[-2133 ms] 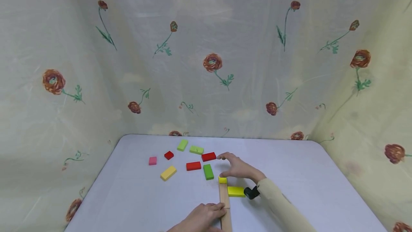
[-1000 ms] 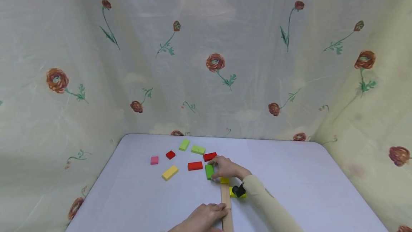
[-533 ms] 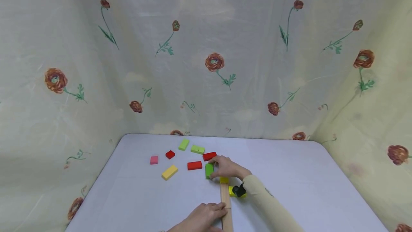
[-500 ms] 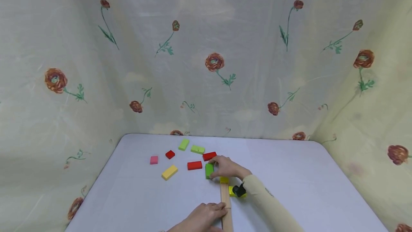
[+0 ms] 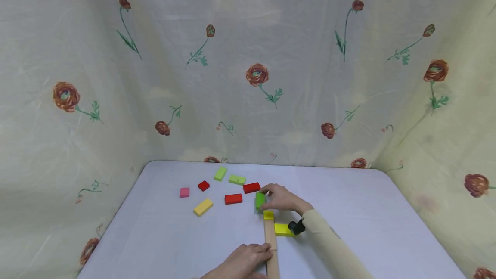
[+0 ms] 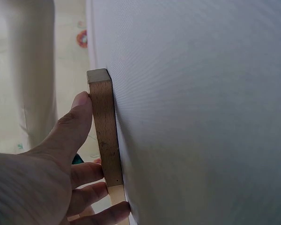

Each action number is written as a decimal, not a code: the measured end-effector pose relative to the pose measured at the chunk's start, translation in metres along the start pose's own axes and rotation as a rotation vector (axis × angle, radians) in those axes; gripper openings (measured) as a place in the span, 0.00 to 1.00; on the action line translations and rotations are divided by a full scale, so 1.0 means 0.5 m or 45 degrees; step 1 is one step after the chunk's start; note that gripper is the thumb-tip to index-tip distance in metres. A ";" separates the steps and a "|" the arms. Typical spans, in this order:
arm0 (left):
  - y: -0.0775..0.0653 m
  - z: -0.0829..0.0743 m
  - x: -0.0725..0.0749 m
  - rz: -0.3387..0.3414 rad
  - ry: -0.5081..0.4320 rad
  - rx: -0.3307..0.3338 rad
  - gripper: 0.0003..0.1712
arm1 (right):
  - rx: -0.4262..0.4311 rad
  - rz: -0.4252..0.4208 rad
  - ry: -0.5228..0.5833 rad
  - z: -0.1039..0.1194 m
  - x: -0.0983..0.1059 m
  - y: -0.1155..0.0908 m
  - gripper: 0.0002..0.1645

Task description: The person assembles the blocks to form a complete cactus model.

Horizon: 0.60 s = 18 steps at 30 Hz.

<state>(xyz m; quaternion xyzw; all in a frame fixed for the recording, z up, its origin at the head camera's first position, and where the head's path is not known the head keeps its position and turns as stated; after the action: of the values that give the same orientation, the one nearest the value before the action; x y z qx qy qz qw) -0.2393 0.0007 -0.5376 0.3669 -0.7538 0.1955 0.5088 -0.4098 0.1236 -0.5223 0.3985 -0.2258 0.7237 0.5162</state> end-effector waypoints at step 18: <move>0.003 -0.002 -0.002 0.010 -0.030 0.046 0.35 | -0.135 -0.142 -0.061 -0.126 0.069 -0.061 0.35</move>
<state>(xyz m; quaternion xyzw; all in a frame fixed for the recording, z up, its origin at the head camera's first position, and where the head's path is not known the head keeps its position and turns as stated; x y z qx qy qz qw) -0.2397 0.0026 -0.5379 0.3755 -0.7575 0.2067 0.4924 -0.4082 0.2006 -0.5335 0.3997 -0.2536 0.6711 0.5706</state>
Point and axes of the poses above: each hand's wrist, its own y-axis towards the middle knuckle, its own x-axis out of the back of the hand, z = x × y, the point moved 5 cm from there along y, towards the middle knuckle, and after that the axes turned 13 degrees about -z, right-handed, at the moved point
